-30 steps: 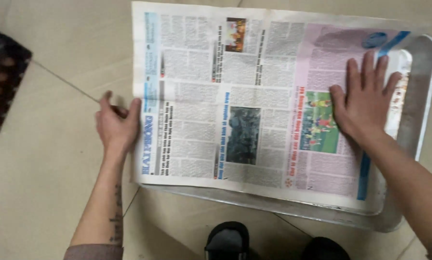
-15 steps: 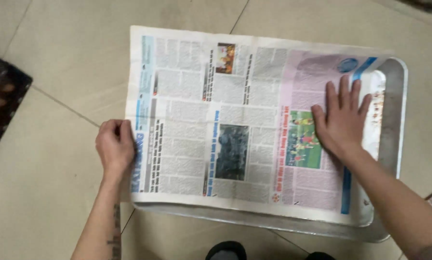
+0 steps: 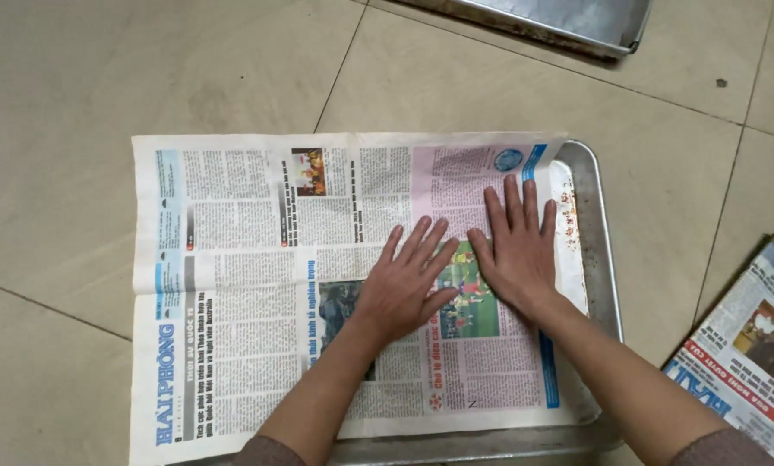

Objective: Cleaning a metal baking tray with a scraper and then lining it with a sheet of newspaper.

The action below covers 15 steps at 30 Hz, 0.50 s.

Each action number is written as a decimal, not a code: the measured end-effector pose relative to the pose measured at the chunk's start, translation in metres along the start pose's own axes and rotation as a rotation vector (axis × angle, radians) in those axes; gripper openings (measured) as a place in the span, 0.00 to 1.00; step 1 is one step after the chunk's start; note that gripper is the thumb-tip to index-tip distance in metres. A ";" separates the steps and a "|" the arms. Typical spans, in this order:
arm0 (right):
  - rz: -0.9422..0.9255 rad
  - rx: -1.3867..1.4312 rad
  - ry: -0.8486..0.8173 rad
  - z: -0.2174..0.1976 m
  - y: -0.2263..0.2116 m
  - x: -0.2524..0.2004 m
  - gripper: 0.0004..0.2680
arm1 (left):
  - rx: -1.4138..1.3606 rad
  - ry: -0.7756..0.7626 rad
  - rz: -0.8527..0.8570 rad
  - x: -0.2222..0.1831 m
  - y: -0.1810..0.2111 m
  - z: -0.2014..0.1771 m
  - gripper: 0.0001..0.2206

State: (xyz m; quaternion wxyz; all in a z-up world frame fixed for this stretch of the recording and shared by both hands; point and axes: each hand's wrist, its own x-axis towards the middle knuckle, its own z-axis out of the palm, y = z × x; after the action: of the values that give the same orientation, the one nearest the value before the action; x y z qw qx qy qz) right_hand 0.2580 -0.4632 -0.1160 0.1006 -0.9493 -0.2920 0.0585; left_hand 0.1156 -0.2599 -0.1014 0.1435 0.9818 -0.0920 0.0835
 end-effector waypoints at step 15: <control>-0.173 -0.114 0.421 0.006 0.032 0.049 0.18 | -0.037 0.109 0.024 0.038 -0.004 0.026 0.25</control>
State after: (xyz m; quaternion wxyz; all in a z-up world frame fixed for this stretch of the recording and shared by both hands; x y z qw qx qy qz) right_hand 0.3140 -0.4603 -0.1315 0.1101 -0.9162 -0.3476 -0.1662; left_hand 0.1570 -0.2696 -0.1196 0.1656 0.9718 -0.0976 0.1368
